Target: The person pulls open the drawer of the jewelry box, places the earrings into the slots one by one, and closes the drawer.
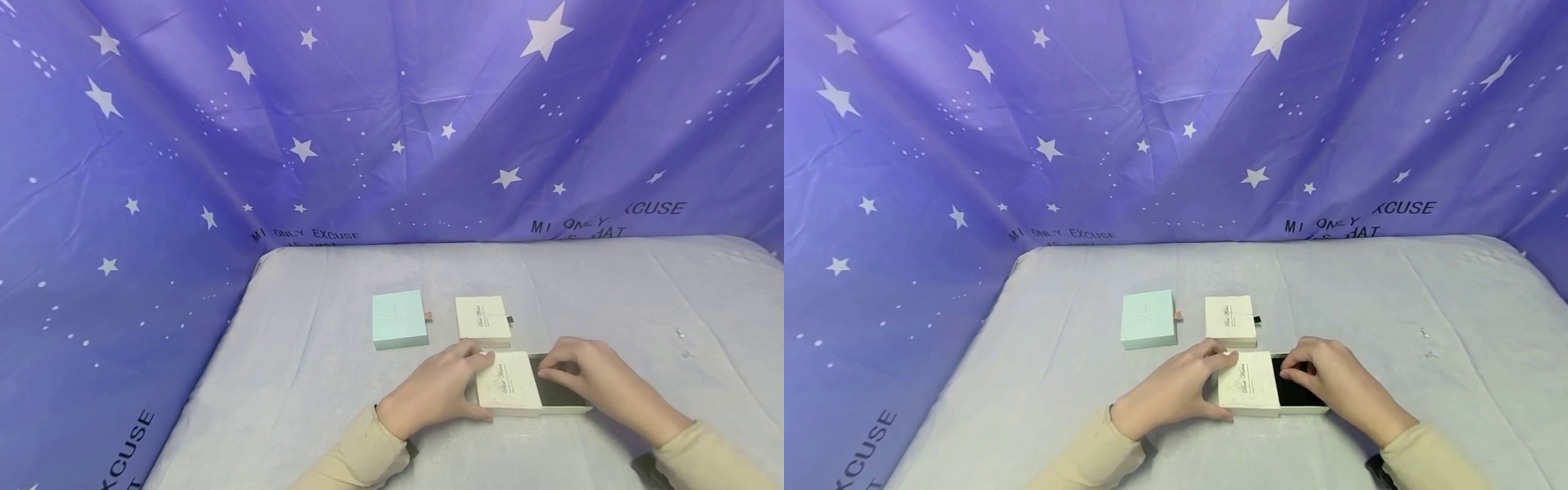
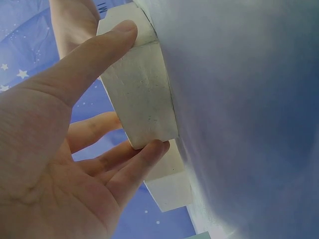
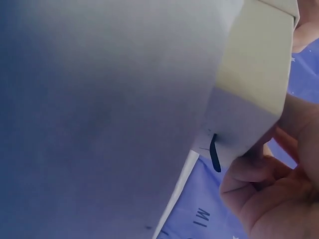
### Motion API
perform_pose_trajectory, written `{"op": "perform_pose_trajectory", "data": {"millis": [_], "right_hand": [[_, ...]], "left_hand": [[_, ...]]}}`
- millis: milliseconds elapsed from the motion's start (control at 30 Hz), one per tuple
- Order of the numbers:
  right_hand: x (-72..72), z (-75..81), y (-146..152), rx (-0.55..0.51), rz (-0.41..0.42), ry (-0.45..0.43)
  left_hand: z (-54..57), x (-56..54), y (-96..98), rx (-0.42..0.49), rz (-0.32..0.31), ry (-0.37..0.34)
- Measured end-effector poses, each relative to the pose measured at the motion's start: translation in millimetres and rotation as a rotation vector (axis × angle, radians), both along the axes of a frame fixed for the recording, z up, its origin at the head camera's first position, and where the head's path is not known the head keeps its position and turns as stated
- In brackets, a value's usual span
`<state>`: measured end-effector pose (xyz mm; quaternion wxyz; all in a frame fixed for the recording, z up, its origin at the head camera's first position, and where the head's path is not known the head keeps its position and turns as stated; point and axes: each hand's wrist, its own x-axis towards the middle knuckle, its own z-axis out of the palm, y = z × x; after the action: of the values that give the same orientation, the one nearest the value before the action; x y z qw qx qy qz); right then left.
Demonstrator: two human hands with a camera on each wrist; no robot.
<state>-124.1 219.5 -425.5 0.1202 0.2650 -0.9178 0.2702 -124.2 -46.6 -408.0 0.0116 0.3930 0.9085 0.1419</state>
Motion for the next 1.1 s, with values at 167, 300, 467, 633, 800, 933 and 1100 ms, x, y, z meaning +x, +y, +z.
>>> {"op": "perform_pose_trajectory", "data": {"millis": [167, 300, 467, 633, 800, 933, 1100], "right_hand": [[2.5, 0.6, -1, 0.021, -0.054, -0.006], [4.8, 2.4, 0, 0.040, -0.086, 0.000], [4.9, 5.9, 0, 0.066, -0.084, -0.024], [1.4, 9.1, -1, 0.080, -0.080, -0.073], [0.4, 9.8, -1, 0.044, -0.089, -0.055], [0.3, 12.0, 1, 0.030, -0.098, 0.004], [-2.1, 19.1, 6, 0.025, -0.128, -0.017]], "left_hand": [[0.3, 0.2, 0.9, 0.005, -0.007, 0.001], [0.2, -0.3, 3.2, 0.001, -0.018, 0.008], [-0.7, 0.1, 3.3, 0.011, -0.014, -0.012], [-1.3, 1.2, 1.1, 0.032, 0.006, -0.030], [-2.3, 0.9, 0.1, 0.046, -0.002, -0.012], [-3.7, 0.2, 0.4, 0.045, -0.004, -0.001], [-3.9, 0.1, 0.3, 0.037, -0.002, 0.003]]}}
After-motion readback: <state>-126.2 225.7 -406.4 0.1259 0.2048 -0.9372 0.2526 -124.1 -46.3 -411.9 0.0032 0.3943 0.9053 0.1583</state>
